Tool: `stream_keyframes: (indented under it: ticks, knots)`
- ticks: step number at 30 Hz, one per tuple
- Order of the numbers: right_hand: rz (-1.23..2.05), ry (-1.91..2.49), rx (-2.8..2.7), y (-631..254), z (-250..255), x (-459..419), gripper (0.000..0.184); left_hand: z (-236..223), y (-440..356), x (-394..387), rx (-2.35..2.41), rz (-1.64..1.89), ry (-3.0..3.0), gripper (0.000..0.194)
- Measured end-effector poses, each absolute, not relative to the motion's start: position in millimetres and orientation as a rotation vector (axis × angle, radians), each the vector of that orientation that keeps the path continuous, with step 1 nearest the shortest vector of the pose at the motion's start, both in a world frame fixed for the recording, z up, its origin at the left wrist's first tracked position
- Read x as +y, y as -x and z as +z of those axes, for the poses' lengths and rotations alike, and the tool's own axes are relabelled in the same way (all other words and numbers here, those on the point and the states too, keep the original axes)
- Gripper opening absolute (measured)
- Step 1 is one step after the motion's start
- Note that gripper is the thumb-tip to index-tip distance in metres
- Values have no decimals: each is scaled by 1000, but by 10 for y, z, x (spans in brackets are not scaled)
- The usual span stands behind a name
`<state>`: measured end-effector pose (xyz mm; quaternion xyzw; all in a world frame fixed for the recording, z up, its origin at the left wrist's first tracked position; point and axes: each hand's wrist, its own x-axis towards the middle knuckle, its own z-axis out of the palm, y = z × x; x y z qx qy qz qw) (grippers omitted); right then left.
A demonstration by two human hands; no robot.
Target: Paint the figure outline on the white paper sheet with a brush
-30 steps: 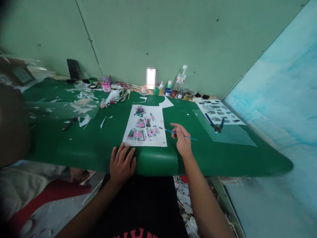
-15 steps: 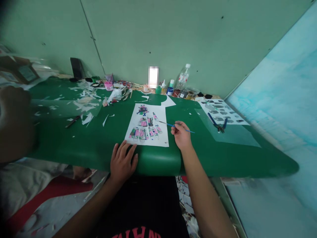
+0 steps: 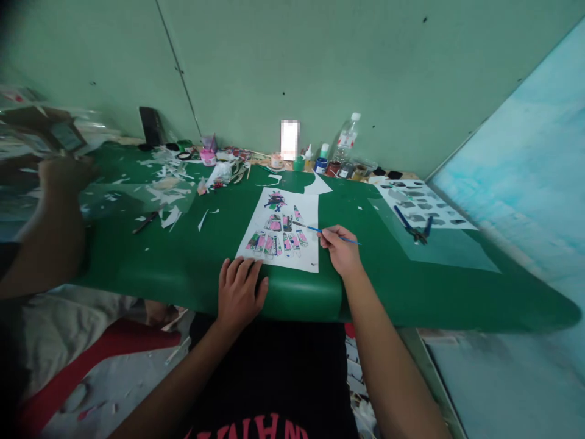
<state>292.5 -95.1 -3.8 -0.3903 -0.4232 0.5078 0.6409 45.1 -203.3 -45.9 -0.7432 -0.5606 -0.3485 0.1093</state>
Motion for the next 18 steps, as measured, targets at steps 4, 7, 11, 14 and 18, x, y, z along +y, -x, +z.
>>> stream_keyframes:
  ticks: [4, 7, 11, 14, 18]
  knots:
    - [1140, 934, -975, -2922, -43, -942, 22, -429, -500, -2036, -1673, -983, 2220, 42]
    - [1119, 965, -984, -2922, -63, -929, 25, -388, -561, -2039, -1737, -902, 2242, 45]
    - [1093, 1005, -1015, -2918, -100, -933, 28, -369, -647, -2014, -1778, -871, 2211, 47]
    - [1071, 1033, -1039, -2921, -136, -939, 30, -373, -696, -1981, -1788, -869, 2200, 48]
    - [1051, 1081, -1091, -2943, -190, -928, 31, -374, -730, -1952, -1797, -881, 2200, 49]
